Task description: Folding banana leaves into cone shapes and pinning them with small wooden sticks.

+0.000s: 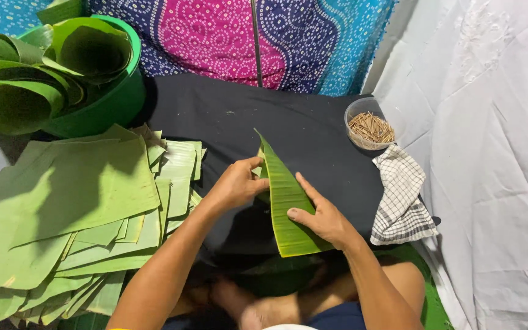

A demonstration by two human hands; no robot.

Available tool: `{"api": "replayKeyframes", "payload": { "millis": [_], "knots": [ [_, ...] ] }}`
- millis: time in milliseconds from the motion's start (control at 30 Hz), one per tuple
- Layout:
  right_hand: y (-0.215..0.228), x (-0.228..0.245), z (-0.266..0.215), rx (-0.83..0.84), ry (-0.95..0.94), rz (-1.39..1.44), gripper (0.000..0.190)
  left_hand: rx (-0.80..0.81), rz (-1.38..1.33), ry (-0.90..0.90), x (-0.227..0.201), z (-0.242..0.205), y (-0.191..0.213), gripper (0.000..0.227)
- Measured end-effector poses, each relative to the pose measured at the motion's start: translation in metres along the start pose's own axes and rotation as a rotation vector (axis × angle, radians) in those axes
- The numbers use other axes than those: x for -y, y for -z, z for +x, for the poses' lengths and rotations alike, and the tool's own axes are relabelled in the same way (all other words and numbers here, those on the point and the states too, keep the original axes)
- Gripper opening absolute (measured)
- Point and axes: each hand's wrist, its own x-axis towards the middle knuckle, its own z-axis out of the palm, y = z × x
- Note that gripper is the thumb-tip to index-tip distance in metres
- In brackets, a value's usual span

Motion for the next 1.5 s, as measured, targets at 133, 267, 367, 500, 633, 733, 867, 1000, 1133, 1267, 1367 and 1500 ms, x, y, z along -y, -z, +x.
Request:
{"api": "replayKeyframes", "payload": {
  "millis": [133, 267, 367, 500, 633, 733, 867, 1000, 1133, 1267, 1367, 1500],
  "knots": [
    [-0.008, -0.001, -0.009, -0.097, 0.066, -0.189, 0.086, 0.038, -0.209, 0.07, 0.02, 0.01, -0.008, 0.04],
    [-0.016, 0.005, -0.024, -0.13, 0.4, -0.553, 0.093, -0.082, -0.385, 0.034, 0.04, 0.02, -0.013, 0.046],
    [-0.027, 0.012, -0.033, -0.074, 0.485, -0.728, 0.109, -0.134, -0.367, 0.095, 0.044, 0.021, -0.015, 0.048],
    [-0.031, 0.004, -0.036, -0.088, 0.429, -0.772, 0.106, -0.116, -0.332, 0.192, 0.045, 0.02, -0.018, 0.047],
    [-0.014, -0.007, -0.033, -0.129, 0.481, -0.66, 0.101, 0.069, -0.505, 0.08, 0.042, 0.007, 0.003, 0.052],
    [-0.003, -0.004, -0.035, -0.123, 0.489, -0.511, 0.099, 0.174, -0.292, -0.125, 0.034, -0.006, 0.022, 0.062],
    [0.005, -0.005, -0.033, -0.02, 0.331, -0.309, 0.088, 0.255, 0.219, -0.2, 0.053, -0.01, 0.017, 0.05],
    [0.002, -0.002, -0.033, 0.001, 0.28, -0.352, 0.085, 0.317, 0.043, -0.125, 0.082, -0.002, -0.007, 0.045],
    [-0.003, -0.013, -0.033, -0.045, 0.362, -0.473, 0.087, 0.284, -0.097, -0.2, 0.089, 0.003, -0.024, 0.045],
    [0.001, -0.017, -0.028, -0.069, 0.382, -0.397, 0.071, 0.295, -0.399, -0.05, 0.063, 0.001, -0.01, 0.045],
    [0.005, -0.021, -0.027, -0.064, 0.349, -0.353, 0.065, 0.204, -0.39, 0.102, 0.051, -0.004, -0.002, 0.042],
    [0.005, -0.019, -0.027, -0.052, 0.321, -0.344, 0.065, 0.18, -0.517, 0.17, 0.061, -0.001, -0.001, 0.048]
  ]
}}
